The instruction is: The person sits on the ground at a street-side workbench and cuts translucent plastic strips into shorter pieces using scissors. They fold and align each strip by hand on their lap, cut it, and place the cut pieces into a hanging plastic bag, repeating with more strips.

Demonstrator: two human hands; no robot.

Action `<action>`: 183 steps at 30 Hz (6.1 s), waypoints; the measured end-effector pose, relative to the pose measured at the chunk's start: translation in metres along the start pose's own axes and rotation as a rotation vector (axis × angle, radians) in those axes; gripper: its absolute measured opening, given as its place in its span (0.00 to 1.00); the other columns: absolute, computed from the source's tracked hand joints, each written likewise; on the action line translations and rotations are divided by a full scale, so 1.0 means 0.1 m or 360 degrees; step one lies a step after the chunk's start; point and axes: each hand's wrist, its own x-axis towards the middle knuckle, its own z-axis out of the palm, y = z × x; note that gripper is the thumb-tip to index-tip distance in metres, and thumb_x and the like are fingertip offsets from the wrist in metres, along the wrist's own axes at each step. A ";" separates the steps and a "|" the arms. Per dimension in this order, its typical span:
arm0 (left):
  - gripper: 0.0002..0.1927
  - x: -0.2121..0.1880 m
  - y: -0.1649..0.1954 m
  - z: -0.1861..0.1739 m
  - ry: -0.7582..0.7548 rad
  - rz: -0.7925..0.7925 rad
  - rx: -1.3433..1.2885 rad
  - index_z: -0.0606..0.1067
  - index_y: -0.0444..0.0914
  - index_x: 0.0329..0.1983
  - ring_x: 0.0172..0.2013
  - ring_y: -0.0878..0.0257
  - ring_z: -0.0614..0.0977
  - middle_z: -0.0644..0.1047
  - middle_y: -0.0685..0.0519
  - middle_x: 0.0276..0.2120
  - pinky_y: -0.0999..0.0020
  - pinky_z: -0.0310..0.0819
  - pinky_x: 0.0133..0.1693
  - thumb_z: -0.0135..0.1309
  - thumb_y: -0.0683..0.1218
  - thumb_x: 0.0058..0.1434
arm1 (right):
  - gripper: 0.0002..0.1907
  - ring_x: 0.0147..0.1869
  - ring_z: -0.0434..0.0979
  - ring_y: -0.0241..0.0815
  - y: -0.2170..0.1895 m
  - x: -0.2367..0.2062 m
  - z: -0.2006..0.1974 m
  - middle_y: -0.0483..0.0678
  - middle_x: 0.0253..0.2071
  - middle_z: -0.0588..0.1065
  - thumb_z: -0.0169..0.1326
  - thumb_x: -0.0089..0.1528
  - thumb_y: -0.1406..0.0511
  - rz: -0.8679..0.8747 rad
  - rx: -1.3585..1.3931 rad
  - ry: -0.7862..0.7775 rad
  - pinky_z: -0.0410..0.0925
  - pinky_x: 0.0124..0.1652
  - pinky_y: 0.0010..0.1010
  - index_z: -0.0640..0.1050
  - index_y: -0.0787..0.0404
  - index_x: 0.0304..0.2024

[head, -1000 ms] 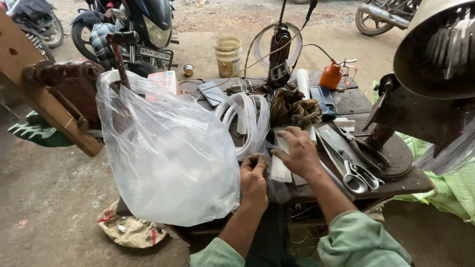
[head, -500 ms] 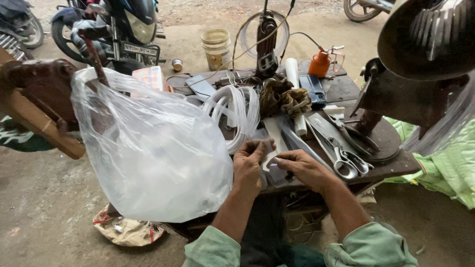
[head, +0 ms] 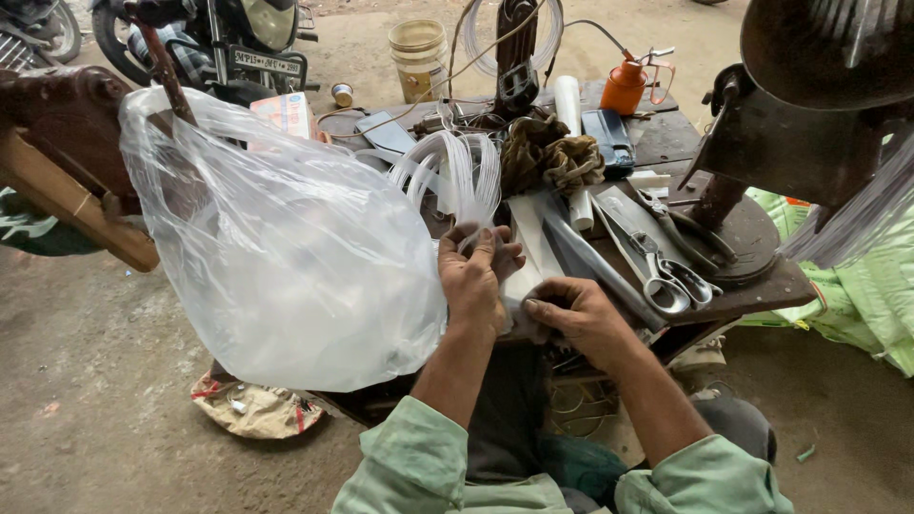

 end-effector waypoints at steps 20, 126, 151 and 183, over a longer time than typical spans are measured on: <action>0.10 0.01 -0.02 -0.10 -0.0082 -0.0152 0.0006 0.66 0.34 0.53 0.34 0.56 0.84 0.80 0.42 0.38 0.57 0.84 0.38 0.46 0.42 0.71 | 0.14 0.23 0.71 0.32 0.25 0.04 0.01 0.44 0.23 0.76 0.59 0.64 0.61 0.0147 -0.0024 0.0110 0.65 0.23 0.26 0.82 0.67 0.32; 0.13 -0.87 0.45 -0.72 -0.0616 -0.0409 0.0518 0.74 0.37 0.37 0.14 0.71 0.65 0.71 0.55 0.17 0.75 0.57 0.15 0.47 0.50 0.74 | 0.15 0.27 0.67 0.36 -0.20 -1.06 -1.03 0.42 0.21 0.74 0.63 0.62 0.55 0.0301 -0.0935 -0.0560 0.66 0.28 0.29 0.85 0.61 0.33; 0.10 -0.67 -0.03 -0.44 -0.0417 -0.0334 0.0077 0.80 0.35 0.40 0.24 0.71 0.74 0.77 0.57 0.27 0.74 0.70 0.26 0.56 0.47 0.71 | 0.18 0.44 0.83 0.43 -0.27 -0.63 -0.31 0.51 0.46 0.81 0.59 0.62 0.59 -0.0020 -0.1138 0.0456 0.79 0.38 0.36 0.79 0.59 0.52; 0.07 -0.33 0.09 -0.54 -0.0120 0.0005 0.0130 0.79 0.34 0.43 0.35 0.71 0.76 0.80 0.56 0.36 0.76 0.71 0.39 0.57 0.43 0.68 | 0.13 0.41 0.82 0.39 -0.49 0.83 0.55 0.47 0.39 0.82 0.62 0.59 0.62 -0.0549 -0.1236 0.0512 0.74 0.44 0.31 0.85 0.63 0.42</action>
